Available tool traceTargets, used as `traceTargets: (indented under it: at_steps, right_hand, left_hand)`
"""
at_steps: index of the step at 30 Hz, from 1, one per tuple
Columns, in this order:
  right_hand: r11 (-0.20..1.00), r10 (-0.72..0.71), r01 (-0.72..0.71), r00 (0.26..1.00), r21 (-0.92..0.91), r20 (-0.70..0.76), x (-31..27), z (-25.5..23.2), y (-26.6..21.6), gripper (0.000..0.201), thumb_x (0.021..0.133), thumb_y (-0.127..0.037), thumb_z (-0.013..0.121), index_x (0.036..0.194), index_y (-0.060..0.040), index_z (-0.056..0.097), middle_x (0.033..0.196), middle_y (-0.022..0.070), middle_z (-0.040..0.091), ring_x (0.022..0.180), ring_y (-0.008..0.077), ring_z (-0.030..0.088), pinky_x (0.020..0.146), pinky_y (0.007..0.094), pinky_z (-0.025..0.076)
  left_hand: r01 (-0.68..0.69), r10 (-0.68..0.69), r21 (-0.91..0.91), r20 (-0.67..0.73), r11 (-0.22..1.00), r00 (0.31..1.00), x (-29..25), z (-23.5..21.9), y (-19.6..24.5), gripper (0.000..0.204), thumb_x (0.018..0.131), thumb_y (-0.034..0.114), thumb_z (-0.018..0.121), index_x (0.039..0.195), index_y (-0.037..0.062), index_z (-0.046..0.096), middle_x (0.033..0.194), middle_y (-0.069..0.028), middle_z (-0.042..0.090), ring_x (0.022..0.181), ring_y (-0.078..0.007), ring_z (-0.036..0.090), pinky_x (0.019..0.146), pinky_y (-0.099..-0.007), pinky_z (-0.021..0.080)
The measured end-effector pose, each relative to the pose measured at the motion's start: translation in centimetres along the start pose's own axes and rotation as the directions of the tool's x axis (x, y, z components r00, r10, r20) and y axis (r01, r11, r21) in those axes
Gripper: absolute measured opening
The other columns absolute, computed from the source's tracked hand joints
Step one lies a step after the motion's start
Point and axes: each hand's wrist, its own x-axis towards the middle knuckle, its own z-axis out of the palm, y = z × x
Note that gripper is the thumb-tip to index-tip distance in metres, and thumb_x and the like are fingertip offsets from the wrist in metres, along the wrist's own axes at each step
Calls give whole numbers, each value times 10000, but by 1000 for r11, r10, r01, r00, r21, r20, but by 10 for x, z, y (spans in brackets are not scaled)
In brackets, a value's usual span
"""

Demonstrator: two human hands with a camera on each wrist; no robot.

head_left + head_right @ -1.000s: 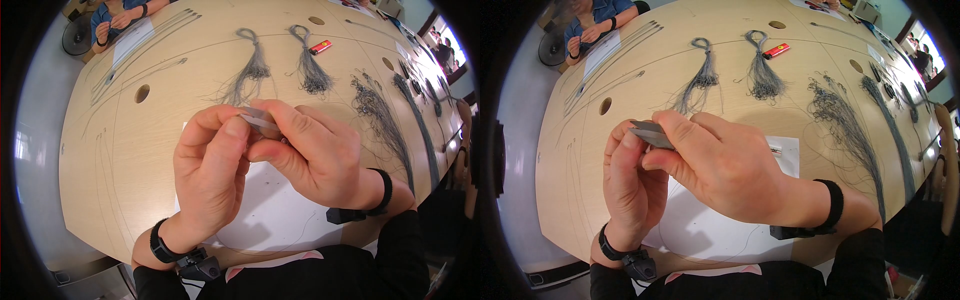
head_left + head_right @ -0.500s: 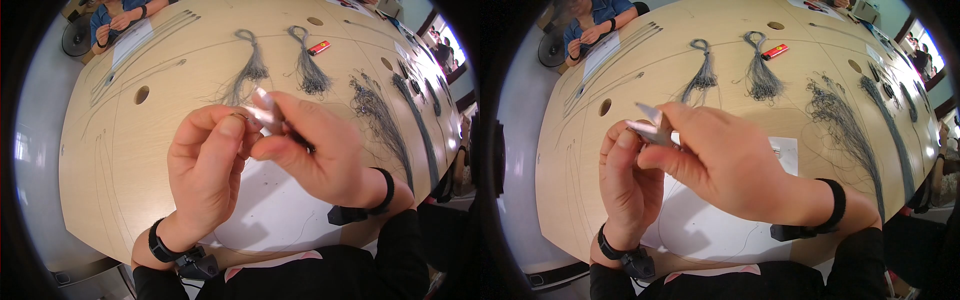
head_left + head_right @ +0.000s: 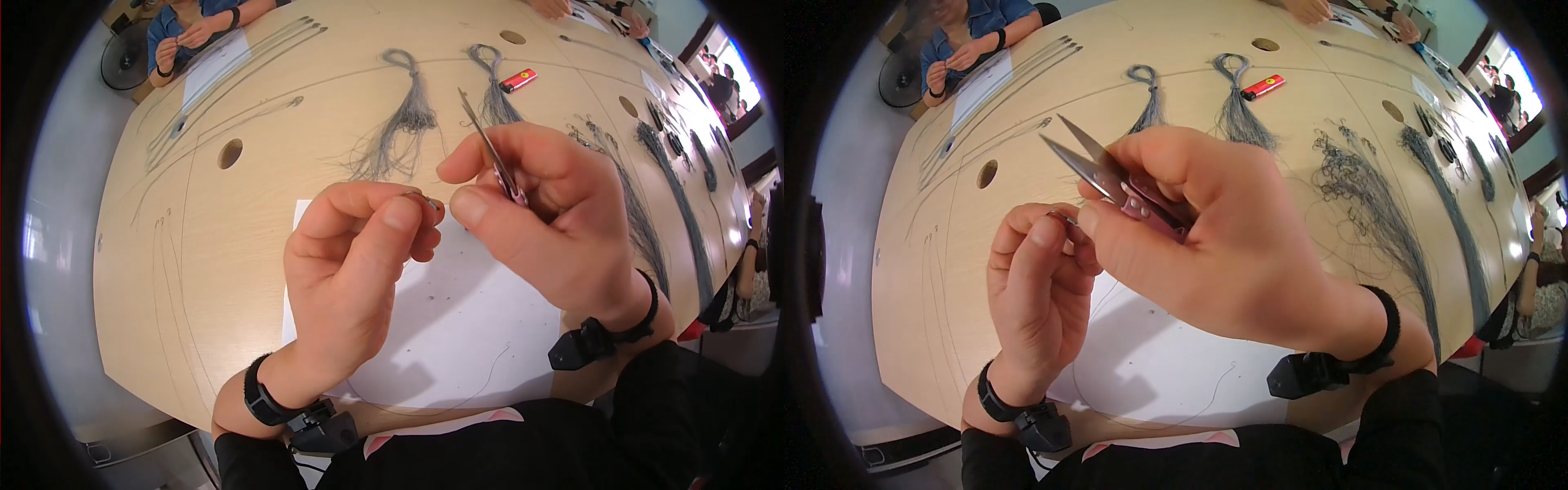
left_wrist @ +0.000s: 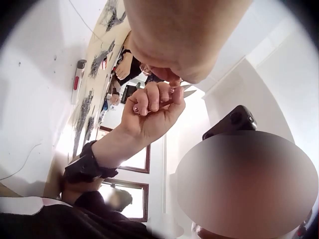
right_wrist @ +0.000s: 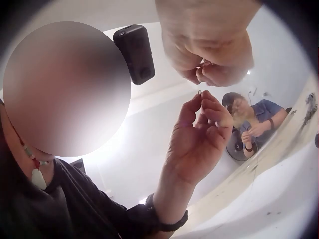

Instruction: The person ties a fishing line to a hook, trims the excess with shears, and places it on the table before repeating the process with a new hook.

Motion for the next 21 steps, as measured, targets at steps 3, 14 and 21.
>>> traceTargets:
  at_steps: [3,14,21]
  right_hand:
    - [962,-146,130,988,-238,-48,-1,1,5,185,716,26,544,898,28,513,733,8,531,573,10,448,503,134,347]
    - [741,-462,387,887,-548,1,1,4,13,111,734,-66,565,816,4,538,618,-15,520,496,16,414,450,158,347]
    - [979,192,-189,980,-72,47,2,2,-5,122,783,-102,512,840,5,528,582,-43,476,494,-3,363,468,140,303]
  left_hand:
    - [9,-9,4,-45,1000,999,2,0,0,88,800,60,502,866,2,511,810,-98,577,675,-123,519,613,-240,429]
    - [-5,9,230,-17,973,1000,0,1,2,106,785,46,526,884,8,534,793,-46,572,661,-76,494,548,-183,395]
    - [-77,78,268,6,960,997,3,-3,0,115,774,54,548,879,8,542,783,-31,569,659,-63,483,539,-178,385]
